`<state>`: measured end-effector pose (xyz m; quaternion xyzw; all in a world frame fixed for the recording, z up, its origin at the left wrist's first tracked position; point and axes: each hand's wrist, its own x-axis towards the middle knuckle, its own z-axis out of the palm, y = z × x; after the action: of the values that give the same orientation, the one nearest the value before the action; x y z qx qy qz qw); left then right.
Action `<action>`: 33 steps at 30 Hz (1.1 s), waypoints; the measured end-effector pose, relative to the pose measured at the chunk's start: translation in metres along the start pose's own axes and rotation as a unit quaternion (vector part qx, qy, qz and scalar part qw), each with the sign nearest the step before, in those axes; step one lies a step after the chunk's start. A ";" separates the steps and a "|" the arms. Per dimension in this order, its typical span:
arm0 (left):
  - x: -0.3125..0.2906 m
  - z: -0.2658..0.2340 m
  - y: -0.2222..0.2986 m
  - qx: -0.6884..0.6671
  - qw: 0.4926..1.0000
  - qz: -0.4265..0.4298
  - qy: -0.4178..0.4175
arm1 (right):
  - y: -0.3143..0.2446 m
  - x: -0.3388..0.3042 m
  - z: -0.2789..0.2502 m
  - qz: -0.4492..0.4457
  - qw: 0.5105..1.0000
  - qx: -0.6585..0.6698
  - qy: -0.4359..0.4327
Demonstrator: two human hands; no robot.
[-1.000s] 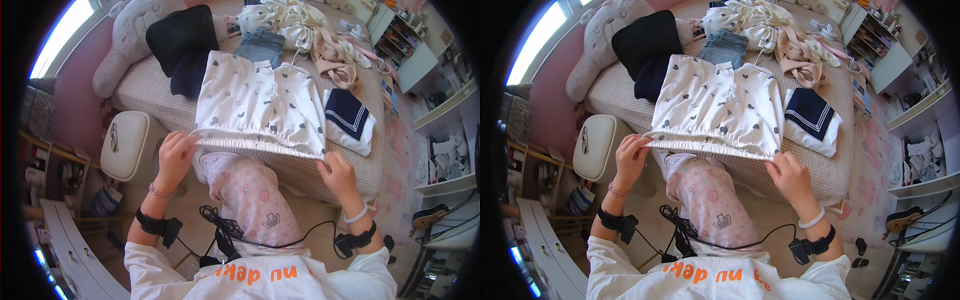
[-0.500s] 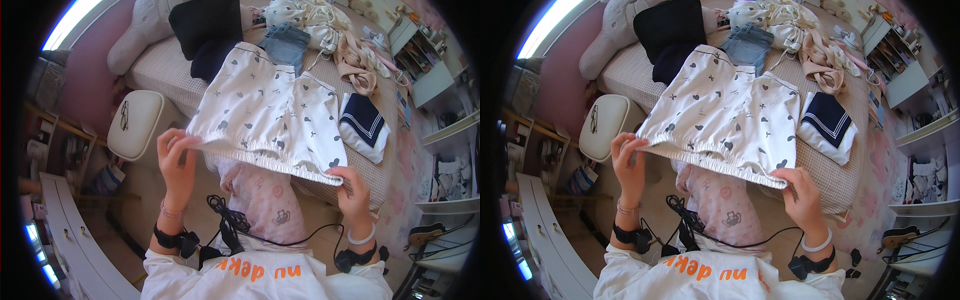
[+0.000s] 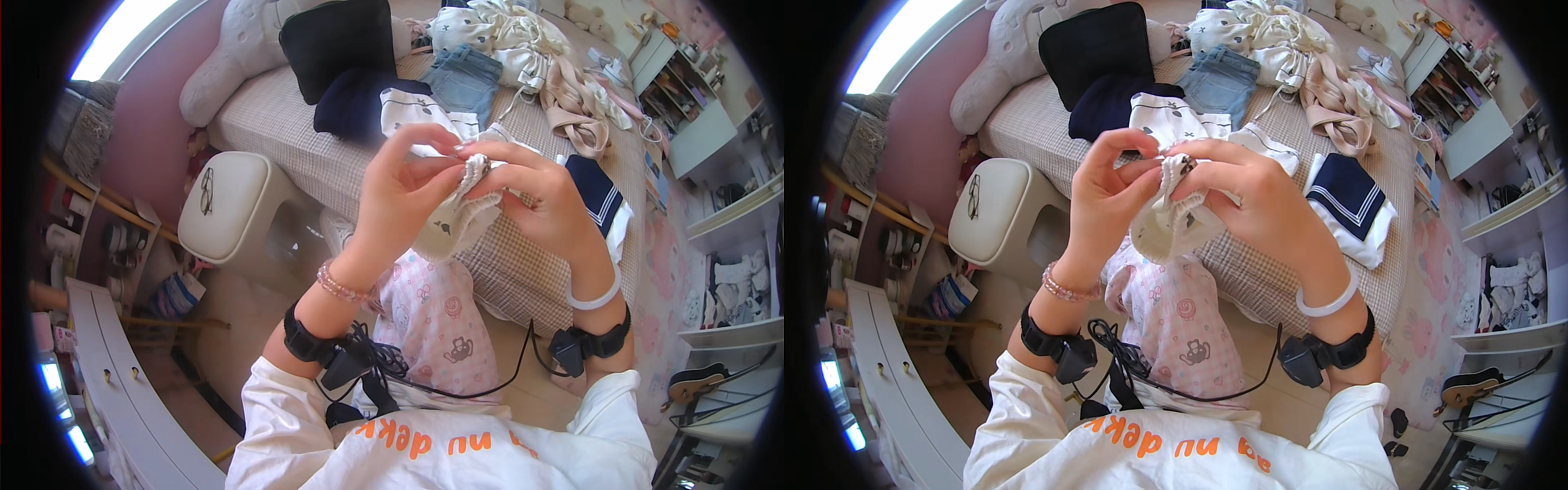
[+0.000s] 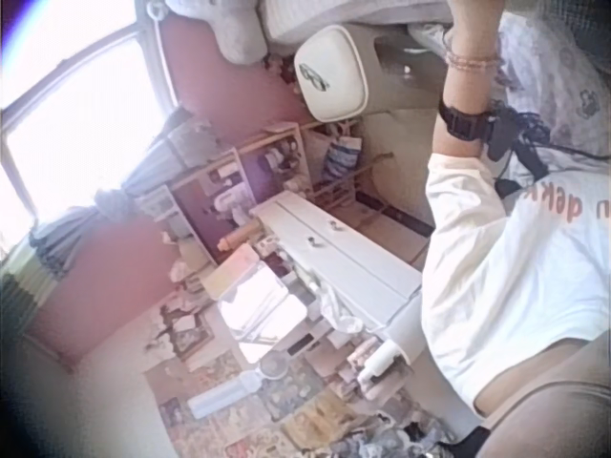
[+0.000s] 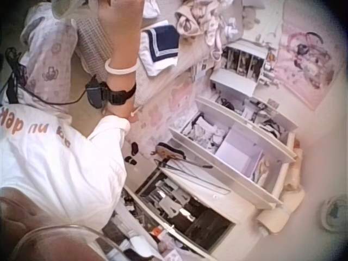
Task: Fold various items of clothing on a bed.
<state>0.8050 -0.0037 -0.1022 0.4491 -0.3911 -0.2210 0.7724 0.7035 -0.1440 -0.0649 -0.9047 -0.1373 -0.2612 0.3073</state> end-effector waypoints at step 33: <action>0.022 -0.047 -0.013 0.338 0.936 -0.101 0.001 | -0.029 0.001 -0.032 -0.016 0.989 -0.102 0.103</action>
<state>0.8561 -0.0008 -0.1185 0.7212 -0.3939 -0.1524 0.5491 0.6801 -0.1415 -0.0290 -0.8972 -0.0918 -0.3705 0.2221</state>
